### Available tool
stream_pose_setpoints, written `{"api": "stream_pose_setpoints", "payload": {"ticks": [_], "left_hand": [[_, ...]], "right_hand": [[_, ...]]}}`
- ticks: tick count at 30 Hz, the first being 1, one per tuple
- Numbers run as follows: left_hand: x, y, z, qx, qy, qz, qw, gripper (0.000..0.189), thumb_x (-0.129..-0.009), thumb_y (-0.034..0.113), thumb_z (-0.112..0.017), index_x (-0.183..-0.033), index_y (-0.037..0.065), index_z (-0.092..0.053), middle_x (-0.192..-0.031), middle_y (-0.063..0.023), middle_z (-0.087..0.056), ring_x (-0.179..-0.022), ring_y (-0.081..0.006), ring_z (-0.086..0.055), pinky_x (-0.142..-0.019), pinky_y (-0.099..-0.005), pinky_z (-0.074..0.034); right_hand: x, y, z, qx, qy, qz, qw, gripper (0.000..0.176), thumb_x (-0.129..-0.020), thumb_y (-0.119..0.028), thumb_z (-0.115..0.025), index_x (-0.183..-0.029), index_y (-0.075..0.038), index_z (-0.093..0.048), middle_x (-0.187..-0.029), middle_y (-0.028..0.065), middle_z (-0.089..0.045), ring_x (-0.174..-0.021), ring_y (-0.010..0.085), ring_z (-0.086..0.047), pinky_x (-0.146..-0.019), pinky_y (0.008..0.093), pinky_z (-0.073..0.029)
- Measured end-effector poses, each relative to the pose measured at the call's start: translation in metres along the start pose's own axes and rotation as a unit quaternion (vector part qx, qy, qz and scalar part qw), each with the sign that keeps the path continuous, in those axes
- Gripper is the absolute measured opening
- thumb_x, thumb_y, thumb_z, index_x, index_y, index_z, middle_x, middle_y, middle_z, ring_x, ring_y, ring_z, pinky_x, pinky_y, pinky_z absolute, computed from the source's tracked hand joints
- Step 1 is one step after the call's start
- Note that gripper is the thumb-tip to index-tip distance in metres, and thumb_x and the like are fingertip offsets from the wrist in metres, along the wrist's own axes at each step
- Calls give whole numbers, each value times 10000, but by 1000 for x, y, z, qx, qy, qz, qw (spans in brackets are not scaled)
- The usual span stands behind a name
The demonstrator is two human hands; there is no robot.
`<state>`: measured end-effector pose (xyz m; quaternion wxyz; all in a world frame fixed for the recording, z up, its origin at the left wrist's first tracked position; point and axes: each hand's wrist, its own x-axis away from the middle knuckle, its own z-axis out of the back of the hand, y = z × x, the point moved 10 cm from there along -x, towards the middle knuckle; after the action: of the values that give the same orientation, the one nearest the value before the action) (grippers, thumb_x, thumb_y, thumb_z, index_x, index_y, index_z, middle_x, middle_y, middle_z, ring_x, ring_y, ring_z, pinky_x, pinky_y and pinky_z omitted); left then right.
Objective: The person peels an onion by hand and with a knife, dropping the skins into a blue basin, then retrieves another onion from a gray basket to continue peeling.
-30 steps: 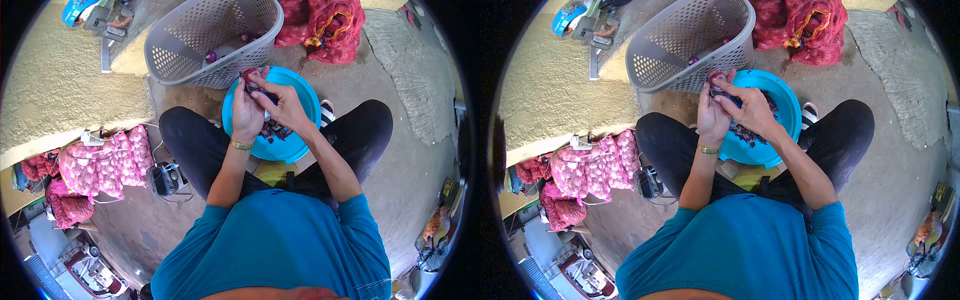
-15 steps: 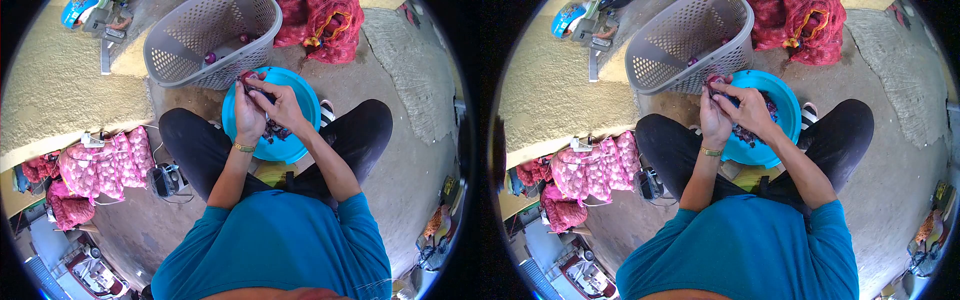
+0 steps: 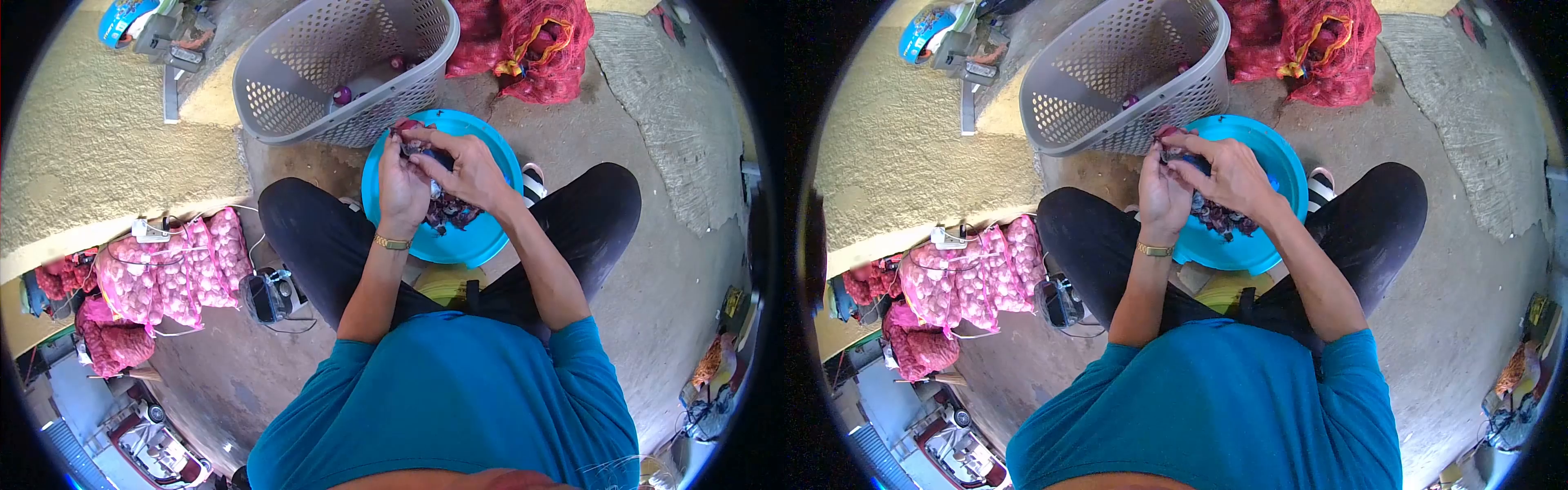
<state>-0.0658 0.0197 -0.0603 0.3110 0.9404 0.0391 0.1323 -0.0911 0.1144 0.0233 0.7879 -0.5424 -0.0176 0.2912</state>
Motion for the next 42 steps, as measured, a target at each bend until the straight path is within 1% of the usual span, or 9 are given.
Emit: {"api": "stream_pose_setpoints", "payload": {"ticks": [2,6,9,11,17,24,27,35,42], "left_hand": [[4,3,-22,63,-50,20,997,398,-1031,285,-329,-1312,35,-461,-1295,-129,-522,-1251,-262,-464,-1054,-394,-392],[5,6,-21,90,-20,-6,996,407,-1034,284,-329,-1333,37,-453,-1286,-118,-520,-1244,-240,-462,-1055,-385,-388],[5,12,-18,34,-7,-58,998,372,-1035,261,-345,-1318,48,-460,-1199,-87,-556,-1128,-168,-514,-999,-326,-414],[2,11,-11,6,-10,-68,998,391,-1041,263,-326,-1324,30,-460,-1227,-92,-543,-1143,-180,-507,-1022,-350,-409],[1,10,-14,-24,-33,-47,998,382,-1040,258,-335,-1298,14,-474,-1178,-79,-565,-1084,-169,-537,-986,-327,-432],[2,1,-7,1,-20,15,1000,374,-1035,253,-345,-1285,16,-492,-1173,-72,-578,-1055,-145,-550,-895,-283,-464],[1,0,-7,6,-30,23,999,374,-1032,245,-347,-1288,12,-490,-1184,-75,-576,-1051,-141,-552,-867,-277,-471],[3,1,-12,13,-38,10,999,377,-1026,202,-338,-1315,-11,-453,-1210,-104,-556,-1120,-181,-524,-994,-327,-424],[4,2,-8,36,13,-3,999,367,-1022,225,-370,-1299,8,-477,-1177,-88,-572,-1075,-171,-548,-973,-354,-443]], "right_hand": [[0,7,-2,-80,4,-13,997,313,-848,-209,-678,-1132,-78,-677,-979,179,-687,-820,312,-668,-732,352,-515],[-1,13,-7,-162,-1,-46,986,316,-849,-199,-680,-1132,-60,-670,-979,186,-687,-853,318,-672,-761,350,-516],[0,10,-5,-171,19,-50,984,303,-841,-190,-685,-1117,-64,-681,-980,182,-690,-867,316,-674,-771,352,-515],[-1,2,-1,-62,-5,-15,998,291,-839,-196,-684,-1104,-75,-691,-979,164,-696,-850,308,-674,-755,352,-516],[-3,-2,6,-13,-17,29,999,305,-803,-223,-706,-1089,-120,-706,-956,121,-706,-794,283,-670,-700,345,-509],[-5,6,6,11,-62,-20,998,313,-779,-226,-723,-1075,-125,-711,-928,106,-707,-745,254,-655,-657,325,-490],[-6,7,6,-30,-63,-22,997,303,-781,-206,-723,-1071,-120,-711,-921,114,-702,-764,254,-662,-674,310,-494],[-8,17,-2,-125,-70,-13,990,267,-811,-95,-698,-1073,-44,-696,-981,93,-717,-861,166,-679,-807,295,-517],[-9,21,1,-226,19,-26,974,222,-889,-84,-644,-1097,-12,-677,-893,81,-711,-794,112,-646,-741,262,-513]]}}
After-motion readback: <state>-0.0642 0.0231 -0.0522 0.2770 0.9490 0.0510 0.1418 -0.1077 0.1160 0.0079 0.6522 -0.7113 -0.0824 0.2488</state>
